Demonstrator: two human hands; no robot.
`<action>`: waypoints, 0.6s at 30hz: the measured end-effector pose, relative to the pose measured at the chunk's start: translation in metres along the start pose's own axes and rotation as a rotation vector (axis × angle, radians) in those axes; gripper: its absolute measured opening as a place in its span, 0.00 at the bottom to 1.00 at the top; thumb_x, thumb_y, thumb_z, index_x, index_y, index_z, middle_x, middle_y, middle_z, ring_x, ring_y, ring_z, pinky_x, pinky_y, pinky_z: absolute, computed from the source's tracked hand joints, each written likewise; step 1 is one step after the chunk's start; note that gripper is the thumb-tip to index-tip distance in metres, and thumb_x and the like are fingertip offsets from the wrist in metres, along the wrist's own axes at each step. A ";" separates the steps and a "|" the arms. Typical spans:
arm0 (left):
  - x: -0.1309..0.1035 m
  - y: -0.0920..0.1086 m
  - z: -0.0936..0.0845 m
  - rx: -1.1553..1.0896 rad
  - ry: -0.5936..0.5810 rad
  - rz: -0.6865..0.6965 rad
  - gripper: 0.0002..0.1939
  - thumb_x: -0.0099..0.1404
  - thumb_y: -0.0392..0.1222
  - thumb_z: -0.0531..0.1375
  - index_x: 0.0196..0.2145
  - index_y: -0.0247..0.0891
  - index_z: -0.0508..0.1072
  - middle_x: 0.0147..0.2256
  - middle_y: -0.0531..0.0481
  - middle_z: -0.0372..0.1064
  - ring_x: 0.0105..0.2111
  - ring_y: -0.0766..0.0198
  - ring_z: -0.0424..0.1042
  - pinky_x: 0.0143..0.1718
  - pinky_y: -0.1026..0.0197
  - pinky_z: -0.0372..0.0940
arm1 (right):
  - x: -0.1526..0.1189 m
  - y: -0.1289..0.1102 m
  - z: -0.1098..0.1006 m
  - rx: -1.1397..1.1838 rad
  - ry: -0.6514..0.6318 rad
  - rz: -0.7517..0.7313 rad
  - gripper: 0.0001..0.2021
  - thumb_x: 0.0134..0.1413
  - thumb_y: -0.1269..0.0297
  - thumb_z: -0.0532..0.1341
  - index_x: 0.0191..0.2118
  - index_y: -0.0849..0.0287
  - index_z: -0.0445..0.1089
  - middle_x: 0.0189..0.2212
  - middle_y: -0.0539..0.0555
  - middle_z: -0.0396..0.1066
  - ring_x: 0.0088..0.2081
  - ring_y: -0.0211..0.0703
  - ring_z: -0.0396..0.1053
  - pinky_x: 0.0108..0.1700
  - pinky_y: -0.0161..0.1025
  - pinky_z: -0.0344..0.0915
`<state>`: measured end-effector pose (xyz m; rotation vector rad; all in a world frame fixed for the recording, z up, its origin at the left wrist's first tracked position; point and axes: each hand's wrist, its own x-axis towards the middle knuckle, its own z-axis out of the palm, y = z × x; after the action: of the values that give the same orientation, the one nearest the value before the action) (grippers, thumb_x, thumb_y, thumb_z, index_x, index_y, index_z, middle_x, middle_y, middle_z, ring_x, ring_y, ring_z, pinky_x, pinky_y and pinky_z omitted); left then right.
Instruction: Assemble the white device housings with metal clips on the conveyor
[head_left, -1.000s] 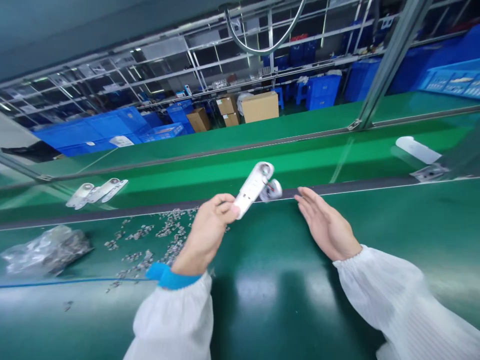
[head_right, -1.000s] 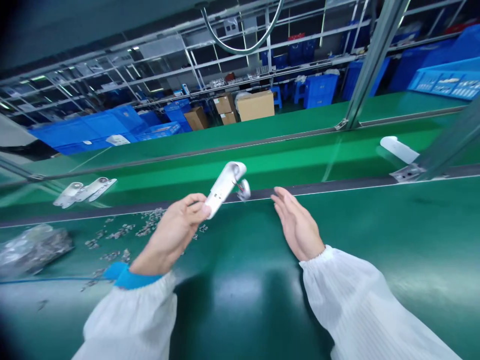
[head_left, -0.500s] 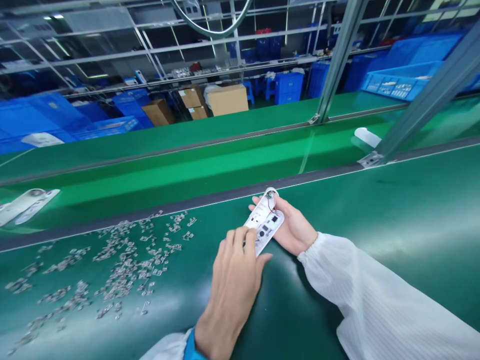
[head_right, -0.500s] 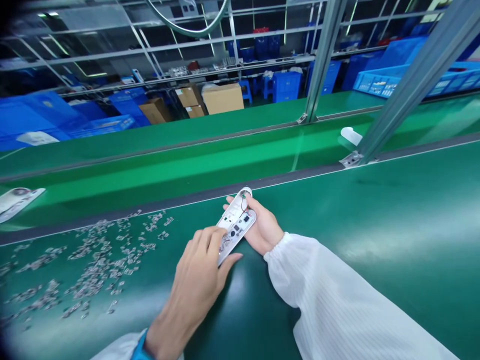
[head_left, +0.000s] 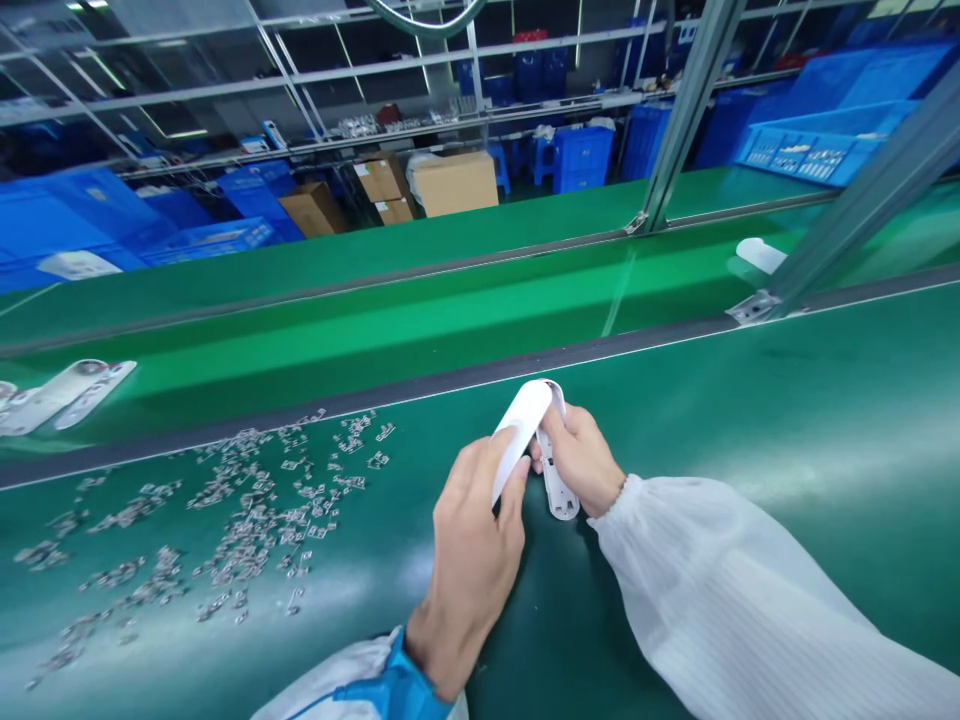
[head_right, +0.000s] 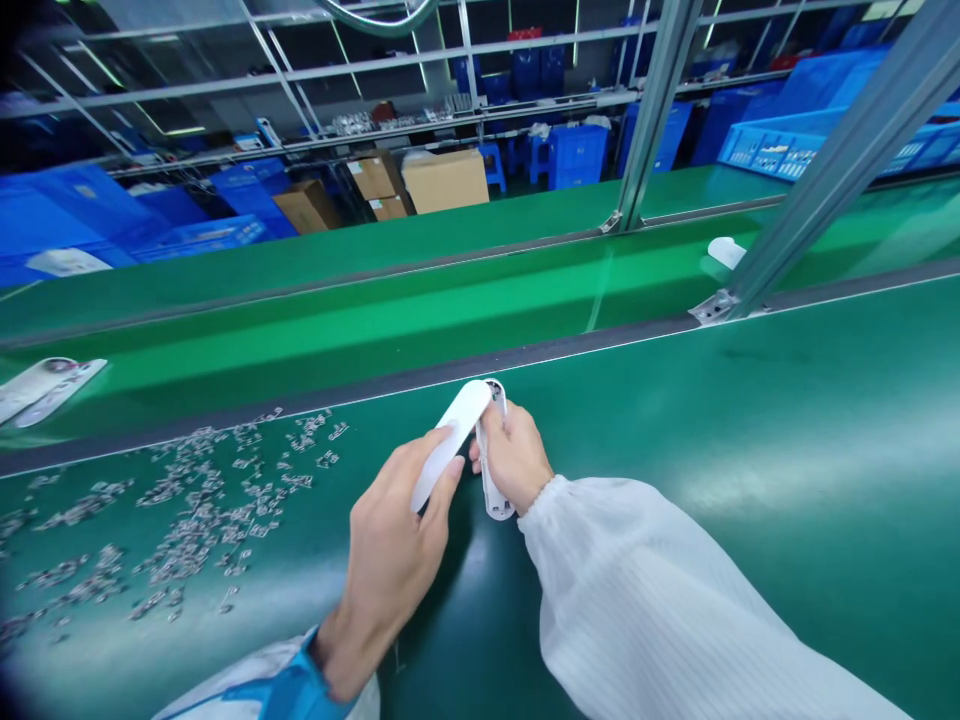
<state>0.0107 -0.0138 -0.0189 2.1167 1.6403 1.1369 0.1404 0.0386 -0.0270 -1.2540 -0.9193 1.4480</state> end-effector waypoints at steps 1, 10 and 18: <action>0.000 -0.002 0.001 0.008 0.014 0.022 0.15 0.69 0.37 0.56 0.53 0.42 0.71 0.49 0.46 0.73 0.50 0.58 0.72 0.52 0.57 0.65 | -0.001 -0.001 0.001 0.074 -0.027 0.045 0.24 0.55 0.40 0.58 0.24 0.57 0.67 0.17 0.50 0.67 0.20 0.39 0.64 0.26 0.38 0.62; 0.010 -0.011 -0.014 -0.236 -0.146 -0.197 0.19 0.70 0.41 0.55 0.57 0.45 0.70 0.56 0.50 0.70 0.56 0.57 0.70 0.57 0.55 0.65 | -0.003 0.003 -0.001 0.286 -0.338 -0.097 0.17 0.56 0.54 0.65 0.49 0.55 0.73 0.48 0.55 0.74 0.50 0.47 0.70 0.55 0.46 0.65; 0.011 -0.009 -0.017 -0.615 -0.296 -0.336 0.24 0.70 0.41 0.54 0.63 0.51 0.62 0.62 0.56 0.62 0.62 0.60 0.61 0.64 0.55 0.56 | 0.002 0.003 -0.007 0.258 -0.327 -0.121 0.21 0.54 0.53 0.66 0.52 0.55 0.72 0.49 0.57 0.74 0.51 0.50 0.71 0.56 0.49 0.65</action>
<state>-0.0069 -0.0054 -0.0089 1.4721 1.2382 0.9939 0.1470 0.0396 -0.0318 -0.7726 -0.9675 1.6432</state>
